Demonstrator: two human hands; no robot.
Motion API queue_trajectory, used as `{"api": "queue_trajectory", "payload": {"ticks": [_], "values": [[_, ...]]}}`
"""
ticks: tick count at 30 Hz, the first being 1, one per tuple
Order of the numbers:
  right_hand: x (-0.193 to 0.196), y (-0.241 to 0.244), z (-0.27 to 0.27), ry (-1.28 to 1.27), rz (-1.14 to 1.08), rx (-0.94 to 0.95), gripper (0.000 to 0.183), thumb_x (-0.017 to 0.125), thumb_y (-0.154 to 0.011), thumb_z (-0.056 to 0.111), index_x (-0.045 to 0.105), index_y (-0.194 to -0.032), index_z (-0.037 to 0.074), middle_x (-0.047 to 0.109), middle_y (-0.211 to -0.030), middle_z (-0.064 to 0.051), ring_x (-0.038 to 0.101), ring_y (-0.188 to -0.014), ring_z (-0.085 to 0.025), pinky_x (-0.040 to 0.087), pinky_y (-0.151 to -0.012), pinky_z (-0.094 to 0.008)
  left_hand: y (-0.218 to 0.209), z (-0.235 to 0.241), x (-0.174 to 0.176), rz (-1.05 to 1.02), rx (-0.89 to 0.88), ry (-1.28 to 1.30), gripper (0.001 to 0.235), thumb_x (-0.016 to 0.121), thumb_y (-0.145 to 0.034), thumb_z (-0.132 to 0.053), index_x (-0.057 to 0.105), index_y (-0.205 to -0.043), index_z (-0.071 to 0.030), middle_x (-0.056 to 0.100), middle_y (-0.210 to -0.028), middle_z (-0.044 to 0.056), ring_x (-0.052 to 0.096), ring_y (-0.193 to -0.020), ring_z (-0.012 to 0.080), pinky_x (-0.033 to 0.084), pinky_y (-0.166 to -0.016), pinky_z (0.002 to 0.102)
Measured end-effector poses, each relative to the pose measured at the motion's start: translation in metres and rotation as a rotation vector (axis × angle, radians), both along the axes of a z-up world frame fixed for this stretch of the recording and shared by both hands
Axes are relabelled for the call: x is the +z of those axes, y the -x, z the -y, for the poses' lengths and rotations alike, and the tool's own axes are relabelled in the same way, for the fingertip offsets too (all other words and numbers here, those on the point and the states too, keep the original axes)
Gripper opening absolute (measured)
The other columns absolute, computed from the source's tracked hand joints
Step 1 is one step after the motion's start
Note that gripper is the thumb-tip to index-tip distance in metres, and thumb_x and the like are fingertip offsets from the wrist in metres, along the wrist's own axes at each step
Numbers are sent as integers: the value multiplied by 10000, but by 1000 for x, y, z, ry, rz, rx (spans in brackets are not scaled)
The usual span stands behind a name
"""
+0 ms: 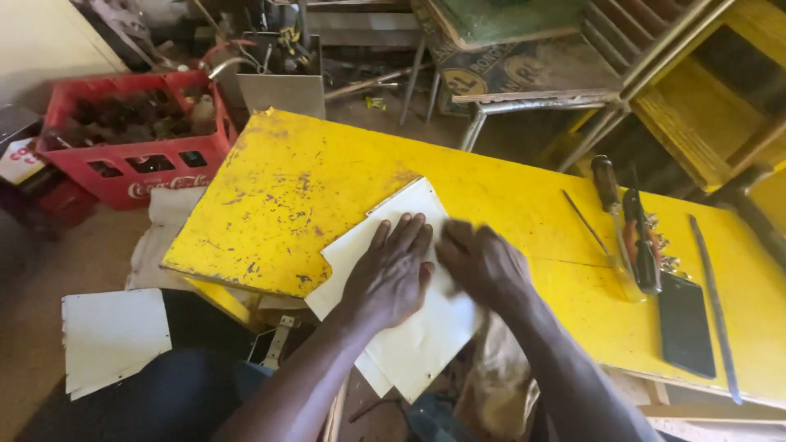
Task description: Tracing a paper template onto a metal sheet using a metal scribe to mark it for cutting.
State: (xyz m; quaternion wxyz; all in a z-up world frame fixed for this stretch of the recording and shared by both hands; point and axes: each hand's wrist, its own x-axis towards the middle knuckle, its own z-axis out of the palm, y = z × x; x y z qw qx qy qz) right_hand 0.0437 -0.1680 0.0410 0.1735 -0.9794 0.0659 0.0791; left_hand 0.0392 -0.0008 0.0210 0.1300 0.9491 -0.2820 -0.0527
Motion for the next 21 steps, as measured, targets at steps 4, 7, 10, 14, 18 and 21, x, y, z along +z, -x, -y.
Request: {"api": "queue_trajectory", "payload": {"ticks": [4, 7, 10, 14, 18, 21], "values": [[15, 54, 7, 28, -116, -70, 577, 473, -972, 638, 584, -1488, 408, 712, -1374, -23, 706, -1249, -303, 575, -1053, -509, -11, -2, -44, 163, -2, 88, 634, 375, -1085, -353, 389, -1606, 8, 307, -1731, 218, 262, -1616, 356, 163, -1302, 523], [8, 42, 10, 67, -122, -101, 558, 438, -977, 612, 632, -1441, 371, 732, -1361, -5, 730, -1223, -302, 584, -1037, -513, -12, 3, -29, 168, -21, 76, 651, 340, -1088, -368, 374, -1622, 3, 288, -1741, 213, 242, -1624, 348, 144, -1304, 517], [-28, -17, 12, 27, -74, -47, 554, 468, -974, 654, 666, -1396, 355, 747, -1325, -11, 693, -1279, -302, 554, -1076, -523, -5, 2, -15, 115, 8, -32, 631, 375, -1077, -359, 444, -1606, -22, 355, -1720, 205, 309, -1613, 337, 193, -1303, 521], [-39, -78, 9, -14, 91, -20, 484, 524, -978, 593, 758, -1282, 298, 797, -1197, -36, 740, -1175, -323, 581, -1011, -506, -3, 3, -15, 159, 8, -4, 606, 412, -1063, -312, 457, -1593, -20, 402, -1691, 208, 357, -1591, 355, 228, -1292, 532], [-22, -25, 29, 76, 69, 42, 518, 511, -1004, 517, 729, -1335, 184, 784, -1253, -119, 737, -1187, -359, 580, -1032, -529, -9, 6, -17, 194, 17, -5, 605, 402, -1065, -317, 470, -1582, -12, 402, -1694, 209, 353, -1594, 353, 224, -1293, 531], [7, 40, 20, 32, -114, -70, 456, 549, -929, 503, 717, -1342, 407, 784, -1307, 6, 731, -1231, -320, 606, -1031, -521, 1, -2, -27, 164, 23, 26, 602, 440, -1052, -327, 502, -1556, -4, 407, -1687, 221, 374, -1581, 371, 259, -1282, 550]]}}
